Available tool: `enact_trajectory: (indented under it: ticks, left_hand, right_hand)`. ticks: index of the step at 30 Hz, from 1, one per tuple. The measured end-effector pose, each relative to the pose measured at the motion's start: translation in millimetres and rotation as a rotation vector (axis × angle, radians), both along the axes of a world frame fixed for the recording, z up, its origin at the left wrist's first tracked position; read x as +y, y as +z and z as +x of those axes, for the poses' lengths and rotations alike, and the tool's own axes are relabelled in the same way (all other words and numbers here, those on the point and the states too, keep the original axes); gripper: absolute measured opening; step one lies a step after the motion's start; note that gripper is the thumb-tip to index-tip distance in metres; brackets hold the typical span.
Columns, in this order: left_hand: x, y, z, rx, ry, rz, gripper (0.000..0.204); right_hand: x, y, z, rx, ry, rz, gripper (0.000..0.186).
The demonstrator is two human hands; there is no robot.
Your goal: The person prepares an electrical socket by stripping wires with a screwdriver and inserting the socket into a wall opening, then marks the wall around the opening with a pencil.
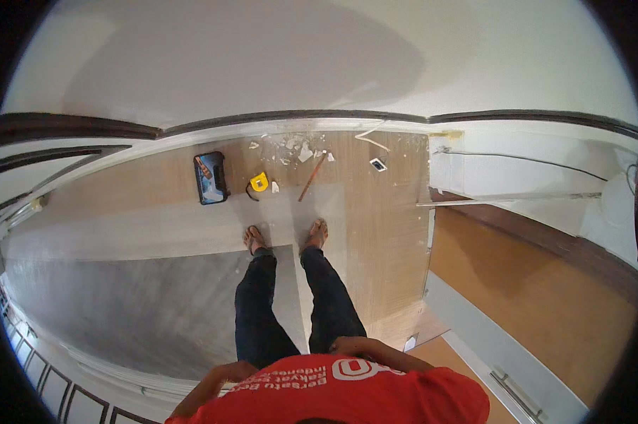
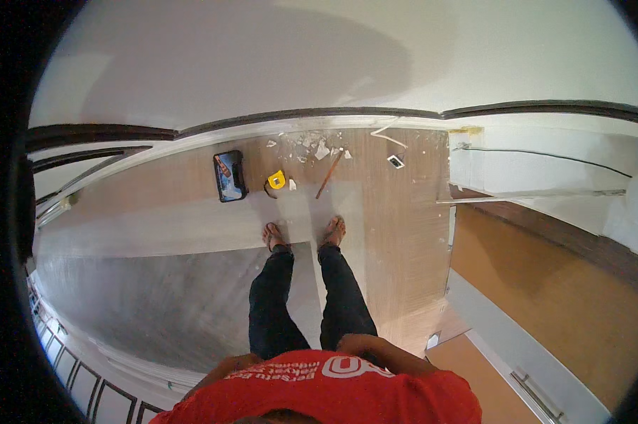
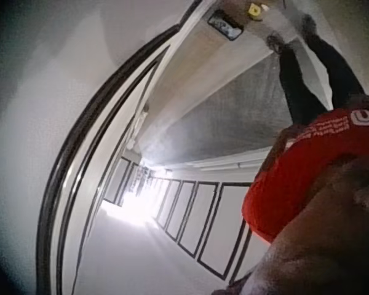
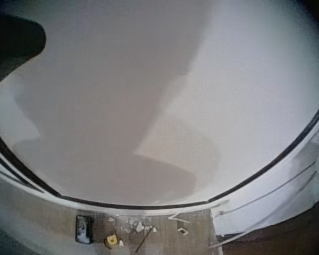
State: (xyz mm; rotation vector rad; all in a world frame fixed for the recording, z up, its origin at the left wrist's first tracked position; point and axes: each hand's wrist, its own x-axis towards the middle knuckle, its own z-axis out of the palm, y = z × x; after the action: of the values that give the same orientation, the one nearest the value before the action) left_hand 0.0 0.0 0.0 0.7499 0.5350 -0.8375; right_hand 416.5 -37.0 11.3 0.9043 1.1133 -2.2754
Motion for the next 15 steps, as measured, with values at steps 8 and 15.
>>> enact_trajectory:
  ticks: [8,15]
  left_hand:
    - [108.9,-147.0,51.1,0.294,0.608,-0.020,0.036]
    - [175.4,-310.7,59.2,0.253,0.603,0.824,0.032]
  right_hand:
    - [79.1,-130.6,12.5,-0.202,-0.231,0.157,0.037]
    - [84.2,-262.0,19.0,-0.196,-0.169,0.507,0.033]
